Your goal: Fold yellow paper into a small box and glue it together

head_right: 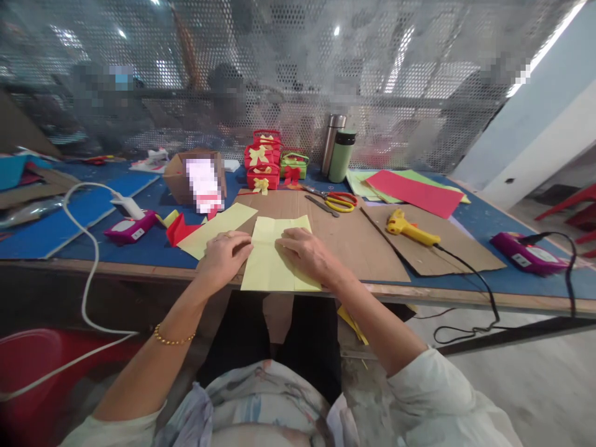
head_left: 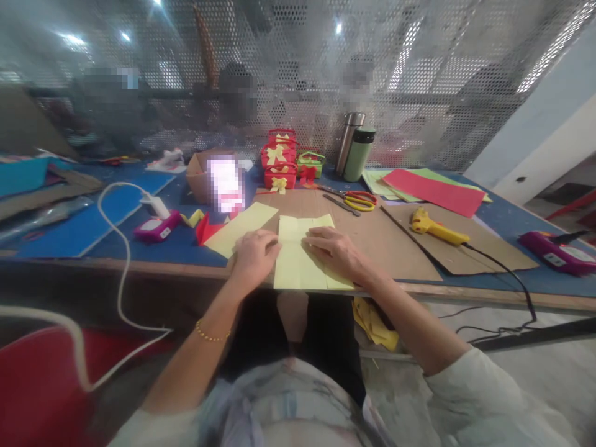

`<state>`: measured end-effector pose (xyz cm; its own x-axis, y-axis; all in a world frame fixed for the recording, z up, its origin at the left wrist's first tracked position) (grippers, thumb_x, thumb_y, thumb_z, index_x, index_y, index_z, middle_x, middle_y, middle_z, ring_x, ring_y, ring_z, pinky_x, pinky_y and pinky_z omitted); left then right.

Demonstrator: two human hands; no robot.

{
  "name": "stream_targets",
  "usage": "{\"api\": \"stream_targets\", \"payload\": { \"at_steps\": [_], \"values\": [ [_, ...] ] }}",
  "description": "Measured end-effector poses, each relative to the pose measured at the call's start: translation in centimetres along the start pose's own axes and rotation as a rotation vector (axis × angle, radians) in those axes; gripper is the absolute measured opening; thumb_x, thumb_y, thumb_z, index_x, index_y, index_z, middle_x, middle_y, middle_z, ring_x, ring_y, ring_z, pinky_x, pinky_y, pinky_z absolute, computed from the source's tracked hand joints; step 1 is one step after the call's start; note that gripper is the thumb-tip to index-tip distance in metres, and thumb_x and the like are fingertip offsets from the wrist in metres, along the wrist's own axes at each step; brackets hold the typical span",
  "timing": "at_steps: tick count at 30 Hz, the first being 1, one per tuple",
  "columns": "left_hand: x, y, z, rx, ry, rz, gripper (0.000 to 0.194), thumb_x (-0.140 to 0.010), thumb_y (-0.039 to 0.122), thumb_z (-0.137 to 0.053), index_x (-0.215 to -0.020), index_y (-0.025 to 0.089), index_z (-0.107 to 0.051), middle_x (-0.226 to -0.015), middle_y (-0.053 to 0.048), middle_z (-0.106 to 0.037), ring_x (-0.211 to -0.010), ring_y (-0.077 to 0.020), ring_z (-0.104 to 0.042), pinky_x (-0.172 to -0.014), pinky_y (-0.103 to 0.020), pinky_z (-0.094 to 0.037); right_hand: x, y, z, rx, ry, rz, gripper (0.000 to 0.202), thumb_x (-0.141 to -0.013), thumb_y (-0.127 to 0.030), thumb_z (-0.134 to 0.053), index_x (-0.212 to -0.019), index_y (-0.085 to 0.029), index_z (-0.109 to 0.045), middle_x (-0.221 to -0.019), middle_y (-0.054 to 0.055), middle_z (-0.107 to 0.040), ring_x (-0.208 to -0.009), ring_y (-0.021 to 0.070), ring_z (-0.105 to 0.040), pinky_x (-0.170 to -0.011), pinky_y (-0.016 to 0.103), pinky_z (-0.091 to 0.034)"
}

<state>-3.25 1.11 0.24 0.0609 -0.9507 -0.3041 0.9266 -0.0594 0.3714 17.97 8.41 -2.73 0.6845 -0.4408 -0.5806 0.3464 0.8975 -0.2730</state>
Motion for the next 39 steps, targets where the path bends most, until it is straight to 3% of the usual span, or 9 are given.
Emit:
{"api": "stream_targets", "payload": {
  "at_steps": [4,10,20,25,30,33,36,39],
  "values": [
    [-0.3,-0.2,0.0,0.131,0.024,0.065,0.022,-0.091,0.027,-0.059,-0.106,0.02,-0.073,-0.114,-0.009,-0.076,-0.112,-0.0294,-0.066,-0.105,-0.049,-0.048,-0.1,-0.3,0.2,0.016,-0.015,0.01,0.038,-0.106,-0.029,-0.037,-0.119,-0.02,-0.072,-0.105,0.014,-0.068,-0.095,0.0232,-0.061,-0.088,0.039,-0.051],
    [-1.2,-0.3,-0.7,0.347,0.048,0.117,0.049,-0.09,0.018,-0.055,-0.138,0.013,-0.055,-0.094,-0.008,-0.077,-0.09,-0.0221,-0.07,-0.09,-0.039,-0.054,-0.5,-0.8,0.5,0.053,-0.097,0.032,0.037,-0.106,-0.027,-0.037,-0.11,-0.019,-0.073,-0.097,0.012,-0.065,-0.092,0.0224,-0.056,-0.084,0.035,-0.048],
    [-2.6,0.7,-0.6,0.243,-0.023,0.098,0.048,-0.087,0.016,-0.053,-0.135,0.014,-0.06,-0.077,-0.002,-0.068,-0.079,-0.0204,-0.064,-0.082,-0.037,-0.051,-0.6,-0.5,0.3,0.024,-0.053,0.058,0.035,-0.103,-0.024,-0.044,-0.11,-0.021,-0.077,-0.103,0.014,-0.068,-0.093,0.0238,-0.055,-0.085,0.04,-0.048],
    [-2.4,0.0,-1.5,0.572,0.032,0.059,0.042,-0.094,0.028,-0.053,-0.133,0.013,-0.059,-0.08,-0.004,-0.068,-0.072,-0.0164,-0.062,-0.073,-0.031,-0.052,-0.5,-0.4,0.2,0.025,-0.04,0.064,0.031,-0.102,-0.022,-0.048,-0.11,-0.021,-0.078,-0.104,0.013,-0.068,-0.092,0.0233,-0.055,-0.084,0.039,-0.047],
    [-1.8,0.6,-2.4,0.873,-0.049,0.001,0.038,-0.099,0.027,-0.044,-0.133,0.013,-0.053,-0.092,-0.008,-0.075,-0.077,-0.0163,-0.069,-0.078,-0.032,-0.057,-0.6,-0.4,0.3,0.016,-0.043,0.078,0.03,-0.1,-0.017,-0.047,-0.101,-0.017,-0.077,-0.097,0.012,-0.067,-0.087,0.0211,-0.056,-0.082,0.036,-0.047],
    [-1.1,1.2,-2.7,0.749,-0.07,-0.097,0.034,-0.099,0.026,-0.044,-0.128,0.015,-0.057,-0.106,-0.011,-0.076,-0.09,-0.0197,-0.072,-0.088,-0.037,-0.056,-0.6,-0.4,0.4,0.023,-0.067,0.083,0.028,-0.096,-0.013,-0.048,-0.091,-0.017,-0.075,-0.086,0.011,-0.066,-0.081,0.02,-0.056,-0.076,0.033,-0.046],
    [-0.1,1.9,-2.8,0.449,-0.013,-0.199,0.033,-0.1,0.024,-0.041,-0.126,0.017,-0.06,-0.117,-0.012,-0.074,-0.107,-0.025,-0.068,-0.097,-0.043,-0.051,-0.5,-0.4,0.6,-0.021,-0.036,0.068,0.027,-0.093,-0.01,-0.048,-0.088,-0.018,-0.072,-0.087,0.01,-0.068,-0.083,0.0194,-0.058,-0.075,0.031,-0.046],
    [0.9,2.8,-2.7,0.172,0.007,-0.262,0.03,-0.101,0.025,-0.044,-0.123,0.018,-0.064,-0.118,-0.012,-0.073,-0.111,-0.0282,-0.064,-0.099,-0.047,-0.047,-0.3,-0.3,0.7,-0.054,0.009,0.012,0.025,-0.085,-0.005,-0.048,-0.069,-0.019,-0.062,-0.071,0.005,-0.062,-0.07,0.0163,-0.055,-0.066,0.027,-0.042]
  ]
}}
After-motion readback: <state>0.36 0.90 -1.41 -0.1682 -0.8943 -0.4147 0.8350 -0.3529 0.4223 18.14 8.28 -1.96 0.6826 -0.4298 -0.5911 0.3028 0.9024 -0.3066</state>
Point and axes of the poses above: each hand's wrist, its own x-axis away from the middle knuckle, its own z-axis out of the back of the hand, y = z × x, the point moved 1 cm from there along -x, towards the middle knuckle
